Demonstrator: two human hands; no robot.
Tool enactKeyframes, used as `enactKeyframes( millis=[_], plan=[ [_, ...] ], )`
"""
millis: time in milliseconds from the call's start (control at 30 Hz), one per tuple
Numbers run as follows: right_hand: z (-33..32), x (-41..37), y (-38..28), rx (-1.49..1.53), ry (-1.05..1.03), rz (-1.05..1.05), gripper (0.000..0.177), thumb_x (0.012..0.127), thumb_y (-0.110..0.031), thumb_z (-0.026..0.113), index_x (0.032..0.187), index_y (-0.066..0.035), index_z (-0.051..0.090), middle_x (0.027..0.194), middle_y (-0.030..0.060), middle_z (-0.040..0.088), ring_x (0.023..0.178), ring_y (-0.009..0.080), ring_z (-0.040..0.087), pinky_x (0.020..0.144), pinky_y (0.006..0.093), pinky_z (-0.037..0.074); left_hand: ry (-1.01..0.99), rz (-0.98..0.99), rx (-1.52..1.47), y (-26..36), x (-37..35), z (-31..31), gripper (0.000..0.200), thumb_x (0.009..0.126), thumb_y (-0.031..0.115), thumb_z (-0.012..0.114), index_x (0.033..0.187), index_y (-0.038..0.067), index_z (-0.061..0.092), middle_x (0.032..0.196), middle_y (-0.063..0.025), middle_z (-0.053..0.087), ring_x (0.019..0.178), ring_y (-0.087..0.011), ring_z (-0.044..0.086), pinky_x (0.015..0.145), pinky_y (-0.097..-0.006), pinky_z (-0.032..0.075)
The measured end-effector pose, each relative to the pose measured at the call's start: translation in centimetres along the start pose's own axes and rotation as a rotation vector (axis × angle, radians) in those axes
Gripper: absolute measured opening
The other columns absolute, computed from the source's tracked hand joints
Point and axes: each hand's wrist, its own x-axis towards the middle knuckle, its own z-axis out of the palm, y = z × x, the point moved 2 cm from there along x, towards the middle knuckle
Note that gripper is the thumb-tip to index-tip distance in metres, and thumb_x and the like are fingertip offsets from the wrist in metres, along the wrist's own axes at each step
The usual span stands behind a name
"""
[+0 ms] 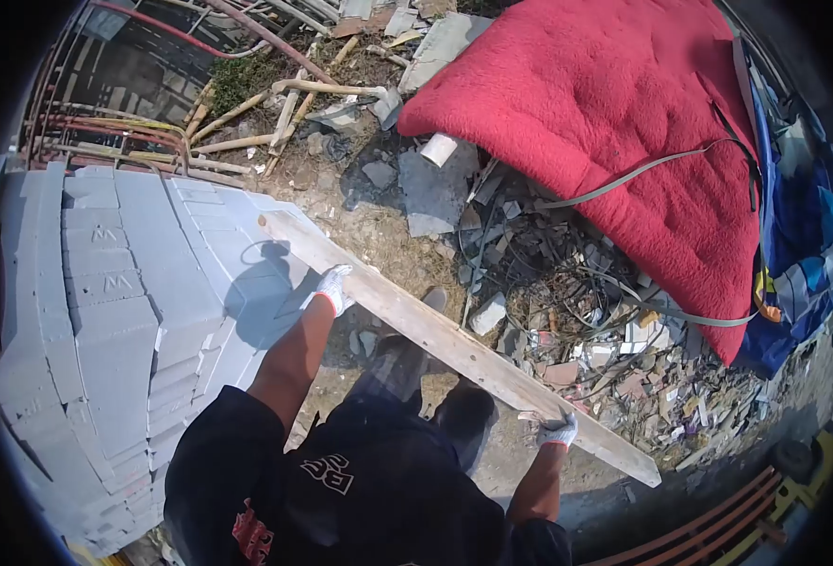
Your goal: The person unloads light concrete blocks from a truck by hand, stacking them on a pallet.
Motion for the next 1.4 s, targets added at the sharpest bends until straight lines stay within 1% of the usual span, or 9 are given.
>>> enactKeyframes(
  millis=[333, 433, 500, 567, 667, 700, 1133, 1300, 1400],
  plan=[
    [23.2, -2.3, 12.8, 0.132, -0.236, -0.064, 0.04, 0.088, -0.036, 0.067, 0.114, -0.006, 0.06, 0.108, 0.0155, 0.06, 0.097, 0.0337, 0.06, 0.09, 0.0505, 0.052, 0.065, 0.18, -0.31, 17.3, 15.0, -11.4, 0.038, 0.086, 0.042, 0.07, 0.115, 0.019, 0.063, 0.126, -0.011, 0.058, 0.11, -0.0255, 0.057, 0.086, -0.0452, 0.05],
    [30.4, -5.6, 19.0, -0.16, -0.376, 0.159, 0.049, 0.092, -0.041, 0.067, 0.127, -0.008, 0.056, 0.117, 0.0146, 0.06, 0.098, 0.0314, 0.062, 0.087, 0.0464, 0.054, 0.25, 0.383, 0.013, 20.1, 13.1, -11.0, 0.031, 0.087, 0.046, 0.071, 0.094, 0.018, 0.062, 0.06, -0.0026, 0.04, 0.056, -0.0214, 0.048, 0.051, -0.0412, 0.046],
    [35.6, -13.4, 21.0, -0.719, -0.593, -0.014, 0.043, 0.094, -0.039, 0.065, 0.123, -0.006, 0.065, 0.114, 0.0106, 0.069, 0.103, 0.0219, 0.066, 0.082, 0.0405, 0.055, 0.125, 0.406, -0.265, 18.3, 17.3, -13.1, 0.052, 0.088, 0.054, 0.065, 0.122, 0.015, 0.061, 0.06, -0.0067, 0.045, 0.055, -0.0232, 0.052, 0.051, -0.0414, 0.046],
    [38.6, -18.2, 22.7, -1.414, -0.725, -0.494, 0.053, 0.091, -0.043, 0.063, 0.127, -0.005, 0.064, 0.122, 0.0149, 0.068, 0.113, 0.0263, 0.065, 0.093, 0.039, 0.052, -0.436, 0.13, -0.095, 16.5, 18.6, -11.7, 0.083, 0.092, 0.058, 0.055, 0.159, 0.015, 0.029, 0.163, -0.0127, 0.031, 0.137, -0.0272, 0.044, 0.117, -0.0391, 0.026],
    [38.7, -21.9, 23.8, -1.653, -0.777, -0.713, 0.06, 0.09, -0.046, 0.062, 0.132, -0.002, 0.061, 0.131, 0.0176, 0.064, 0.124, 0.0329, 0.06, 0.104, 0.0399, 0.046, -0.223, 0.069, 0.599, 9.8, 10.0, -2.2, 0.037, 0.096, 0.042, 0.061, 0.125, 0.021, 0.053, 0.105, -0.0056, 0.053, 0.089, -0.0246, 0.051, 0.072, -0.0394, 0.041],
    [37.8, -22.0, 23.9, -1.526, -0.747, -0.676, 0.059, 0.09, -0.045, 0.062, 0.132, -0.003, 0.061, 0.131, 0.0178, 0.065, 0.123, 0.0325, 0.06, 0.104, 0.0398, 0.046, -0.315, 0.061, 0.68, 7.2, 10.2, -0.5, 0.019, 0.095, 0.037, 0.065, 0.103, 0.02, 0.058, 0.068, -0.0002, 0.05, 0.052, -0.019, 0.05, 0.046, -0.033, 0.038],
    [-14.6, -24.8, 22.2, -0.202, 0.315, -0.504, 0.046, 0.086, -0.043, 0.067, 0.109, -0.004, 0.072, 0.113, 0.0186, 0.071, 0.108, 0.0319, 0.066, 0.095, 0.0388, 0.049, -1.305, 0.446, 1.821, -12.1, -12.3, 23.3, 0.012, 0.093, 0.017, 0.063, 0.085, 0.007, 0.063, 0.068, -0.0006, 0.061, 0.051, -0.0101, 0.05, 0.044, -0.0297, 0.036],
    [-35.0, -24.0, 43.9, 0.417, 0.911, -0.576, 0.04, 0.087, -0.043, 0.07, 0.096, -0.004, 0.072, 0.078, 0.0088, 0.069, 0.067, 0.0227, 0.061, 0.064, 0.0372, 0.049, -0.878, 0.607, 1.813, -20.1, -12.3, 27.4, 0.022, 0.09, 0.025, 0.064, 0.091, 0.003, 0.066, 0.079, -0.0039, 0.067, 0.066, -0.0197, 0.061, 0.058, -0.0384, 0.05],
    [-39.0, -31.1, 56.2, 1.063, 1.033, -0.544, 0.028, 0.087, -0.033, 0.074, 0.089, -0.005, 0.072, 0.068, 0.0012, 0.062, 0.057, 0.0136, 0.052, 0.054, 0.0337, 0.042, -1.181, 0.032, 1.959, -30.6, -16.0, 25.1, 0.022, 0.092, 0.021, 0.059, 0.11, 0.013, 0.067, 0.101, 0.0005, 0.07, 0.103, -0.0237, 0.064, 0.091, -0.0414, 0.05]
  ],
)
